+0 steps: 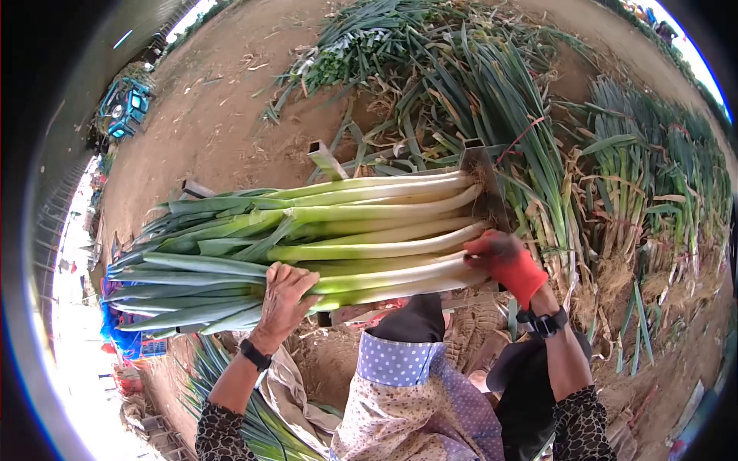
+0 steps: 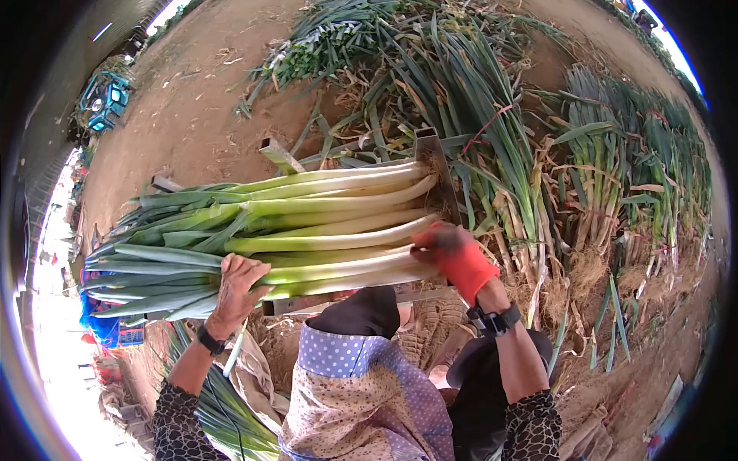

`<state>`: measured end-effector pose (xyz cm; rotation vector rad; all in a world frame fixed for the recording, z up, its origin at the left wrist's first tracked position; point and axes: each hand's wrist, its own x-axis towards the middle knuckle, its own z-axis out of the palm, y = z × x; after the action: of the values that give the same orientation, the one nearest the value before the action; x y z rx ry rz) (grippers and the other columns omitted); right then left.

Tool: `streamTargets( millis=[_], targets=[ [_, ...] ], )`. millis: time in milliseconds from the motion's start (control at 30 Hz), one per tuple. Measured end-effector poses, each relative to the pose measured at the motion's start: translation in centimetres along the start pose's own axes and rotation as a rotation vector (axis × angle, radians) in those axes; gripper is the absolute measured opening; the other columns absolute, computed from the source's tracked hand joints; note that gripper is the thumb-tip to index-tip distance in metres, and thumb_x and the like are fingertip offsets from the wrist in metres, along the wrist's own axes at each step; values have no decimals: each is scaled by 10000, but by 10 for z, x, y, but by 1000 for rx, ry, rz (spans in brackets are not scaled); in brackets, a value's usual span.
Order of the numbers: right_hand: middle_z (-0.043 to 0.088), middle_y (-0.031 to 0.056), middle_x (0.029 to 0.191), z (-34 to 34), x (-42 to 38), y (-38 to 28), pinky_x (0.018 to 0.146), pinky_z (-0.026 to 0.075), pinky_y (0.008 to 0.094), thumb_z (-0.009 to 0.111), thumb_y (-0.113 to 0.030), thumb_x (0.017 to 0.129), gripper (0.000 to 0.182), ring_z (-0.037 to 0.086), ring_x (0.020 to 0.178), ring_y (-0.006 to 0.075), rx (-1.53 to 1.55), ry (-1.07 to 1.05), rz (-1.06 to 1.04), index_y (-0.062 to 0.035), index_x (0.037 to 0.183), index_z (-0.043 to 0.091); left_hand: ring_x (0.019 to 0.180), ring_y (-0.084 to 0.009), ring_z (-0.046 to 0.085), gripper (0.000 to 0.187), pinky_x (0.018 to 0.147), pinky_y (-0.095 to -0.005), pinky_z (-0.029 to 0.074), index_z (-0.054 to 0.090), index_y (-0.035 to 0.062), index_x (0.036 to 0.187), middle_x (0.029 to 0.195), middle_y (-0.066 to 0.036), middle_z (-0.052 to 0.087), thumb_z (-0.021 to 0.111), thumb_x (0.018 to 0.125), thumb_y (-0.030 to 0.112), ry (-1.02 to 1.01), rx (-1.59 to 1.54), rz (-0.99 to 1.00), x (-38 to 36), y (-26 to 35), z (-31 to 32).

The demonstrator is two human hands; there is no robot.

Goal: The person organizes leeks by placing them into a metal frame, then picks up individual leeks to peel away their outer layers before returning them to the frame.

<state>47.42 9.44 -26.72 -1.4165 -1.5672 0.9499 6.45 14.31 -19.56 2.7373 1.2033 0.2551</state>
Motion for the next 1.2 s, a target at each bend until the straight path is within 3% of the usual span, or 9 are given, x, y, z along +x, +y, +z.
streamTargets(
  millis=[67, 233, 333, 433, 467, 733, 900, 1133, 1200],
  targets=[
    [665, 82, 757, 4, -6, 10, 775, 529, 384, 772, -85, 667, 144, 652, 813, 292, -189, -24, -245, -98, 798, 714, 955, -242, 527, 346, 963, -419, 324, 649, 80, 1036, 964, -49, 610, 753, 739, 222, -4, -26, -7, -1, -2, 5],
    [684, 58, 831, 17, 1, 3, 775, 515, 389, 738, -179, 680, 124, 640, 833, 305, -536, 49, -112, -123, 767, 670, 941, -269, 504, 309, 894, -426, 362, 645, 85, 963, 937, -53, 587, 757, 728, 251, 11, 16, -12, 14, -12, 15],
    [665, 67, 850, 19, 1, 11, 743, 521, 398, 748, -198, 678, 134, 630, 867, 309, -638, 81, -266, -125, 759, 669, 933, -273, 490, 317, 876, -423, 371, 646, 87, 948, 927, -55, 577, 762, 713, 266, 36, 18, -20, 15, -13, 17],
    [660, 74, 872, 7, -3, -10, 722, 526, 403, 756, -212, 677, 156, 628, 887, 301, -650, -162, -202, -132, 796, 694, 863, -275, 498, 255, 832, -411, 370, 634, 86, 857, 857, -47, 585, 761, 707, 247, 102, 64, -46, 10, 3, 18],
    [657, 77, 857, 6, -12, -19, 714, 525, 410, 768, -214, 675, 174, 625, 866, 305, -494, -22, -215, -129, 811, 702, 846, -277, 505, 238, 821, -409, 371, 631, 85, 833, 837, -44, 591, 762, 704, 236, 128, 75, -62, 9, 9, 21],
    [656, 93, 828, 19, -8, 11, 748, 516, 413, 807, -166, 618, 235, 625, 865, 340, -396, -34, -130, -126, 814, 684, 740, -249, 458, 226, 709, -397, 363, 494, 114, 677, 707, -46, 462, 698, 762, 158, 236, 151, -68, 25, 6, 37],
    [657, 111, 807, 18, -6, 4, 680, 502, 434, 792, -171, 608, 186, 618, 781, 346, -466, -25, -214, -121, 741, 672, 795, -221, 456, 237, 798, -386, 367, 550, 117, 722, 768, -44, 463, 680, 828, 285, 182, 222, -125, 20, 8, 32],
    [652, 95, 759, 24, -9, -3, 786, 504, 381, 815, -144, 543, 232, 628, 813, 300, -296, 54, -129, -98, 723, 675, 860, -234, 492, 275, 961, -407, 333, 579, 105, 760, 825, -59, 524, 681, 825, 351, 241, 402, -303, -3, -31, -10],
    [662, 74, 750, 28, -5, 1, 810, 501, 372, 802, -123, 561, 222, 628, 824, 290, -271, 66, -175, -104, 758, 700, 843, -226, 478, 276, 980, -418, 338, 571, 112, 772, 815, -51, 508, 649, 850, 364, 389, 453, -292, -19, -49, -17]
  ],
)
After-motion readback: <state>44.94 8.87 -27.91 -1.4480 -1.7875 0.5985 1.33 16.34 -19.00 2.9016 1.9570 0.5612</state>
